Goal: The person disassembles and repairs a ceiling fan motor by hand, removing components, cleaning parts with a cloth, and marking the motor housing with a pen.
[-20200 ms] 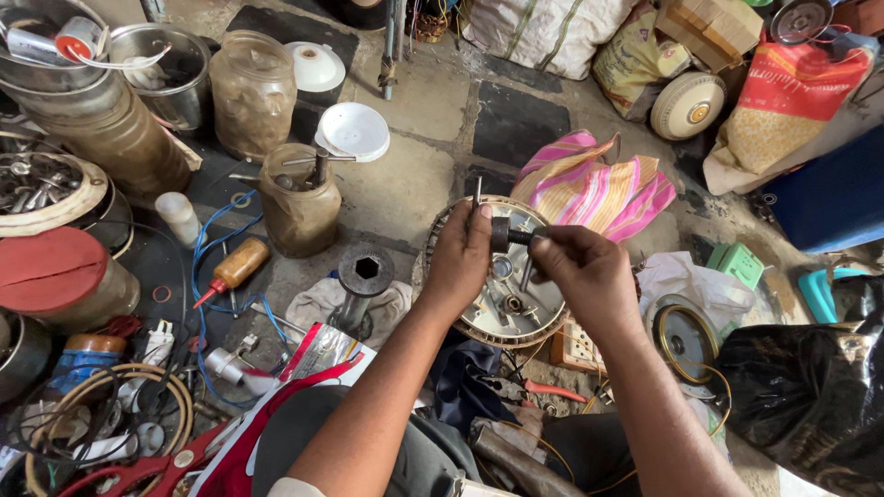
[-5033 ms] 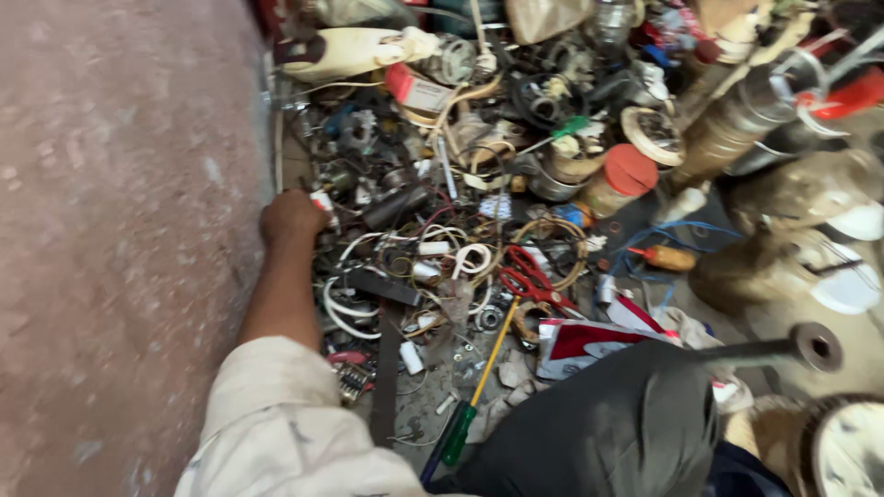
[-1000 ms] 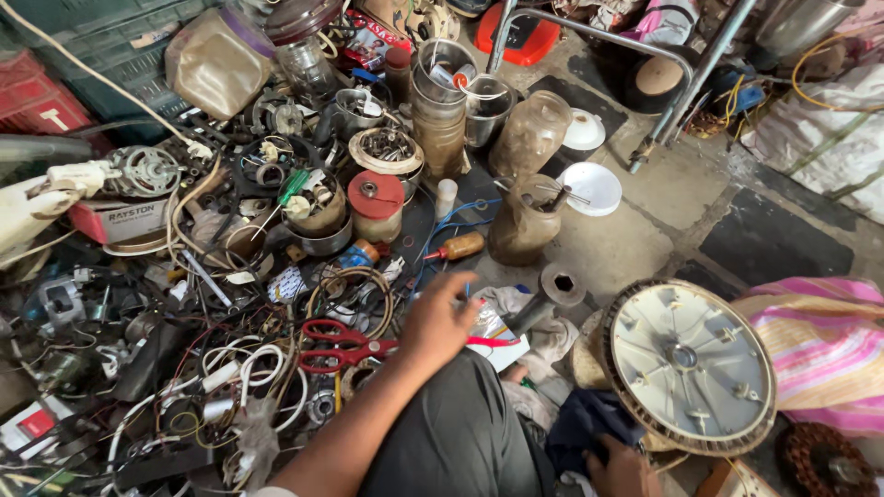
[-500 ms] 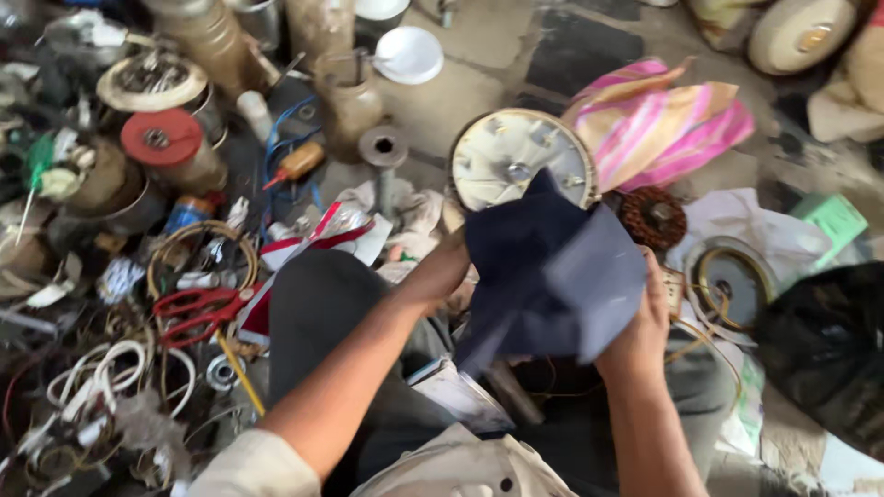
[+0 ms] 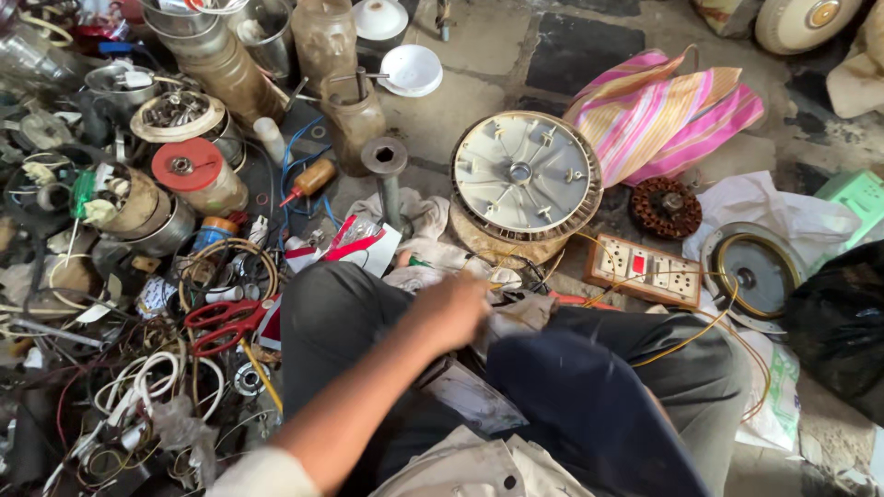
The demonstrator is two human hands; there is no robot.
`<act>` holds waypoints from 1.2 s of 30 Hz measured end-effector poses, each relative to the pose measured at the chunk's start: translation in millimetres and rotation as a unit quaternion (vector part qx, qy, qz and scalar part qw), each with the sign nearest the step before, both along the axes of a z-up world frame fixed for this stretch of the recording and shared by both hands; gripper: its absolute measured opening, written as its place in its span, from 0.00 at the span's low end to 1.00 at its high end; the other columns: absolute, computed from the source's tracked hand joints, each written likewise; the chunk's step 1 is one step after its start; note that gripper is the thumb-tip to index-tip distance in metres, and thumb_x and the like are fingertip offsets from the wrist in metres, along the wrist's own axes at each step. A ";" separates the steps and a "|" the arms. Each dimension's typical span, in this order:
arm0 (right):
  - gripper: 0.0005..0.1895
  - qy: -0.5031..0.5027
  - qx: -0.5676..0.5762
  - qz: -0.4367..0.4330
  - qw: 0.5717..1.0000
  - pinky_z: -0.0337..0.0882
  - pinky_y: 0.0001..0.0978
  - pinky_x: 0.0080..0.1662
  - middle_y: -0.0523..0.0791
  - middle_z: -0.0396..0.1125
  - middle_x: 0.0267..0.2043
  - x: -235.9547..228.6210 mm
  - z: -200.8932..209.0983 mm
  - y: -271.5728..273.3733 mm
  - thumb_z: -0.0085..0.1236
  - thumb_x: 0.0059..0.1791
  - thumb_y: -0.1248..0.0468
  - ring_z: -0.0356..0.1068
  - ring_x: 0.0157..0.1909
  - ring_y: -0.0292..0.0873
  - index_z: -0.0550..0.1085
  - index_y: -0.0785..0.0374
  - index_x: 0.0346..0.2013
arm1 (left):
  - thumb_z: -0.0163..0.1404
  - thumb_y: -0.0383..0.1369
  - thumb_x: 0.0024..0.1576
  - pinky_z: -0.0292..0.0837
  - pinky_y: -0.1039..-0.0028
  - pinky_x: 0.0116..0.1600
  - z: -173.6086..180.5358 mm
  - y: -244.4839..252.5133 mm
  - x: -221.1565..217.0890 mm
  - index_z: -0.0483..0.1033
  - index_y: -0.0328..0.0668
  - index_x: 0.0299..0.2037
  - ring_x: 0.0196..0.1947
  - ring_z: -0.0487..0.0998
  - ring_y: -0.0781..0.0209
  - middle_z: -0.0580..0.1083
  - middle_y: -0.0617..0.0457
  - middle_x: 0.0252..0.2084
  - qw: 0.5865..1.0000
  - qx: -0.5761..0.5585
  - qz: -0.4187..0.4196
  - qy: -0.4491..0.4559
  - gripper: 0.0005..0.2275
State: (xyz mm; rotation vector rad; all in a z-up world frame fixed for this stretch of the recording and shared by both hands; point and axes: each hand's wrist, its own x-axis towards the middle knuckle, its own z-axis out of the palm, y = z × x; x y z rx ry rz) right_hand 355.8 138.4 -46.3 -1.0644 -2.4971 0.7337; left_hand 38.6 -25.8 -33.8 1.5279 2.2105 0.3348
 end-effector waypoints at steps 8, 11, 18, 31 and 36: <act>0.29 -0.083 0.081 -0.126 0.985 0.75 0.38 0.45 0.50 0.74 0.42 159.4 12.0 23.0 0.68 0.41 0.60 0.76 0.43 0.45 0.78 0.57 0.58 | 0.58 0.54 0.52 0.60 0.49 0.66 -71.8 71.9 -102.3 0.67 0.44 0.64 0.68 0.63 0.42 0.63 0.44 0.69 0.974 -0.170 0.112 0.098 0.34; 0.20 0.031 0.067 -0.210 0.975 0.72 0.40 0.43 0.52 0.72 0.47 162.2 36.9 14.2 0.61 0.55 0.65 0.74 0.44 0.48 0.75 0.65 0.62 | 0.64 0.57 0.47 0.51 0.45 0.67 -87.2 76.8 -89.9 0.71 0.43 0.62 0.71 0.58 0.41 0.60 0.44 0.70 0.947 -0.279 0.038 0.152 0.37; 0.13 0.121 0.032 -0.071 0.990 0.73 0.26 0.48 0.46 0.75 0.43 41.8 103.4 -26.2 0.60 0.51 0.71 0.76 0.43 0.37 0.78 0.67 0.51 | 0.56 0.43 0.58 0.75 0.57 0.52 -71.3 48.4 -108.9 0.82 0.37 0.44 0.48 0.81 0.42 0.79 0.38 0.46 0.988 0.000 0.154 -0.011 0.15; 0.36 0.359 -0.164 0.351 0.849 0.69 0.39 0.54 0.62 0.61 0.66 -188.8 58.1 -83.6 0.56 0.58 0.71 0.65 0.60 0.50 0.47 0.75 0.74 | 0.44 0.36 0.66 0.70 0.72 0.42 38.5 -10.3 -23.5 0.76 0.38 0.40 0.36 0.73 0.66 0.75 0.56 0.36 0.621 0.395 0.258 -0.625 0.11; 0.21 0.272 -0.283 0.089 0.915 0.76 0.29 0.37 0.51 0.75 0.38 -211.1 61.2 -50.0 0.49 0.53 0.71 0.75 0.35 0.39 0.72 0.71 0.61 | 0.47 0.39 0.70 0.70 0.71 0.54 95.3 -1.4 -6.7 0.71 0.34 0.47 0.46 0.72 0.62 0.72 0.50 0.44 0.822 0.476 0.088 -0.299 0.13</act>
